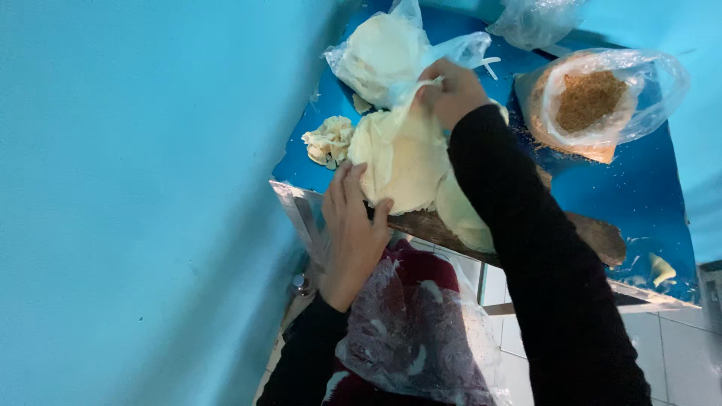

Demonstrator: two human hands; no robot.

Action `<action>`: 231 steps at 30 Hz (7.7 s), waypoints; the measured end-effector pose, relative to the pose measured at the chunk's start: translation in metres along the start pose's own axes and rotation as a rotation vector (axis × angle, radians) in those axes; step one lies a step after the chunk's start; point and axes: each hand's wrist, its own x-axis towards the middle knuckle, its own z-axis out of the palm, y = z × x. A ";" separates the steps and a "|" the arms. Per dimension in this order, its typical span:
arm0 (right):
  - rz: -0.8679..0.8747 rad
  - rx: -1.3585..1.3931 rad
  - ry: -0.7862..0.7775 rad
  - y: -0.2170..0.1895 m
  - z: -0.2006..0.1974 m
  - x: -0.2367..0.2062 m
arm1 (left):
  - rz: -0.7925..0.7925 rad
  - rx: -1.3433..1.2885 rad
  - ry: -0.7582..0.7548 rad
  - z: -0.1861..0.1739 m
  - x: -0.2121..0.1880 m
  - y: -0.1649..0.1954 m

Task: The person peels thin excess dough off round pastry discs on a wooden board, stacks the discs, and tears off scraps, setting the scraps on the table. They handle the discs one at a time, turning them over by hand and pressing the edges.

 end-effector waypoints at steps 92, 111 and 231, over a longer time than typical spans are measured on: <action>-0.019 0.251 -0.135 0.122 -0.084 -0.111 | 0.498 0.078 -0.151 0.081 0.024 0.052; -0.275 -0.311 -0.157 0.072 -0.082 -0.208 | 0.456 0.004 -0.224 0.086 0.028 0.053; 0.292 0.305 -0.012 0.122 -0.105 -0.157 | 0.095 -0.082 -0.298 0.092 0.043 0.059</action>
